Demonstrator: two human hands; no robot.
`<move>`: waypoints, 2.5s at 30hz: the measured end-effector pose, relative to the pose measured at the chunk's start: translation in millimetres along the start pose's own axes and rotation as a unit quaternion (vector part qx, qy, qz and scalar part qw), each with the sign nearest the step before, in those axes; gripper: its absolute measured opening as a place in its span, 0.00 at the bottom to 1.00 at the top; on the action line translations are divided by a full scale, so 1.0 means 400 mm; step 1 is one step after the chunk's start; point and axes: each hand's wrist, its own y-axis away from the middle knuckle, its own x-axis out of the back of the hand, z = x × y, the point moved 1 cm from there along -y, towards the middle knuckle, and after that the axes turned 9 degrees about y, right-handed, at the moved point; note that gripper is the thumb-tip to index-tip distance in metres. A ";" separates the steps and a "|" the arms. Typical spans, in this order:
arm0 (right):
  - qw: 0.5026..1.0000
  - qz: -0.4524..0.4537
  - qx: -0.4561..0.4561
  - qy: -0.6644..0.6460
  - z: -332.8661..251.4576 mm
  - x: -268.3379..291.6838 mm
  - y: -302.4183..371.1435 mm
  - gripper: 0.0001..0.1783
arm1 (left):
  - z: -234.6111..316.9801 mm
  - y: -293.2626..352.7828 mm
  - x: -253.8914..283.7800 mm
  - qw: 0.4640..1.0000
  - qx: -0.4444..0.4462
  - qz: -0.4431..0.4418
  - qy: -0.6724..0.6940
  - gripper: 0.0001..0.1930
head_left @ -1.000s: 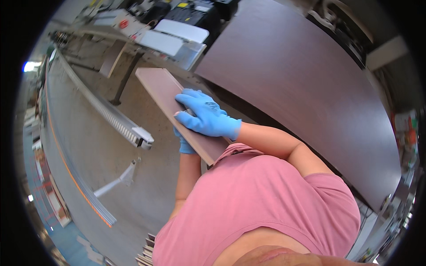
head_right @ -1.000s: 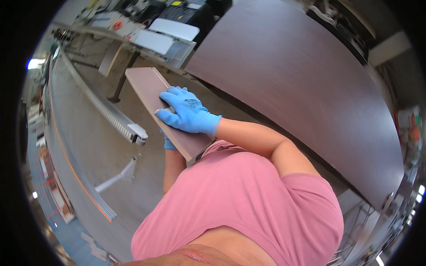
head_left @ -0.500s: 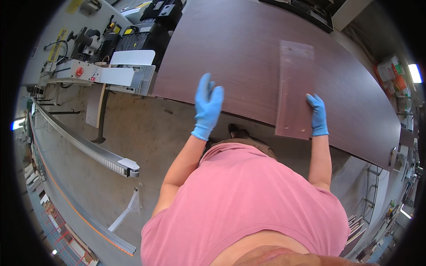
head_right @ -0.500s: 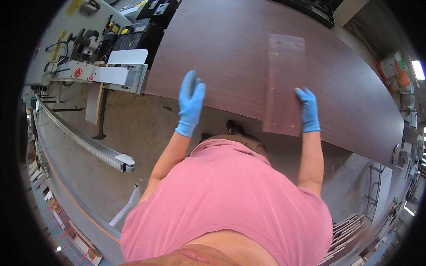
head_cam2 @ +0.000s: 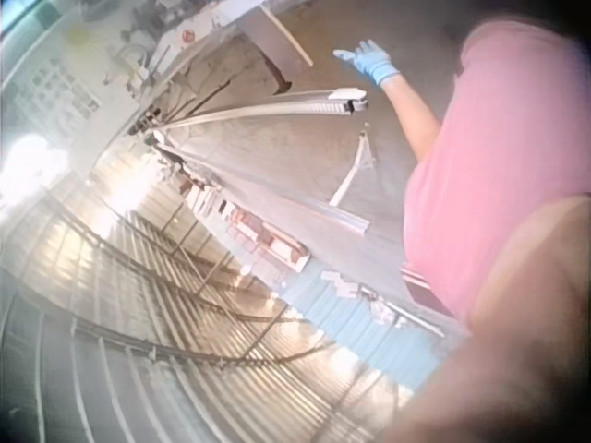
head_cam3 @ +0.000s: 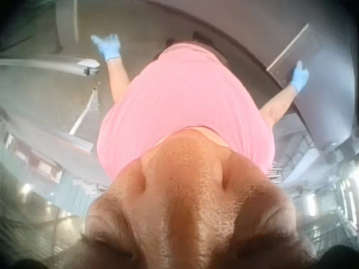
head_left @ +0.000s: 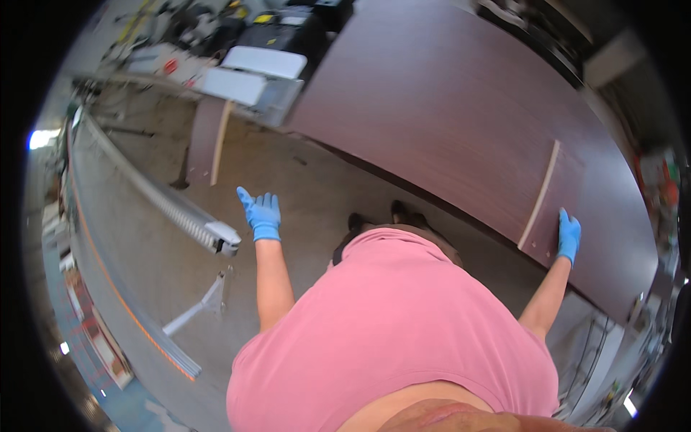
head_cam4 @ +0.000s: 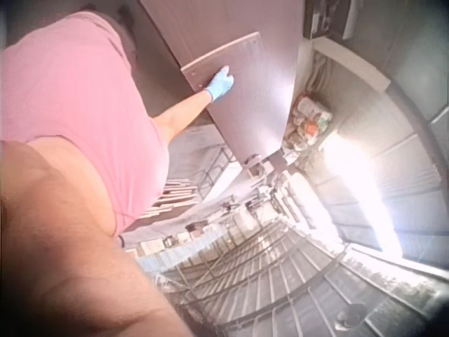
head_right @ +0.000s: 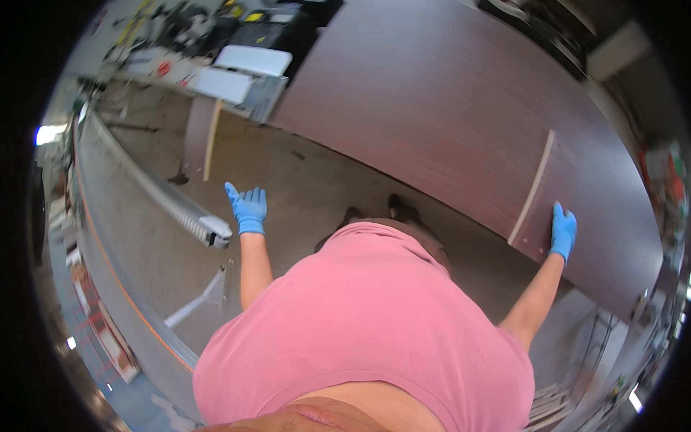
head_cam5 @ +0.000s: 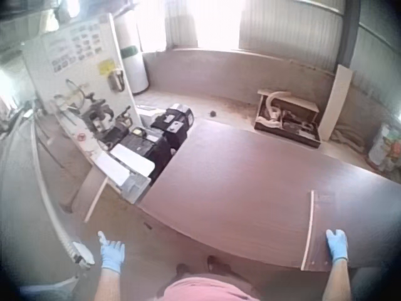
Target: The person repeatedly picks up large brown wood panels from a stack, carries them to a workbench, and places them down. They also use a handheld spray tool to apply a substance to the panels and arrange smaller cut pieces on the bench.
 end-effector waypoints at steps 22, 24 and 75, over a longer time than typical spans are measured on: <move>0.643 -0.273 0.685 -0.210 -1.045 -0.321 0.951 0.27 | 0.221 0.093 -0.001 0.988 0.044 -0.123 0.085 0.24; 0.735 -0.263 0.584 -0.223 -1.050 -0.354 0.993 0.33 | 0.173 0.213 0.031 0.985 0.076 -0.125 0.088 0.26; 0.957 -0.012 0.169 0.235 -0.628 -0.073 0.374 0.57 | 0.365 -0.038 -0.294 0.417 -0.628 -0.005 -0.656 0.45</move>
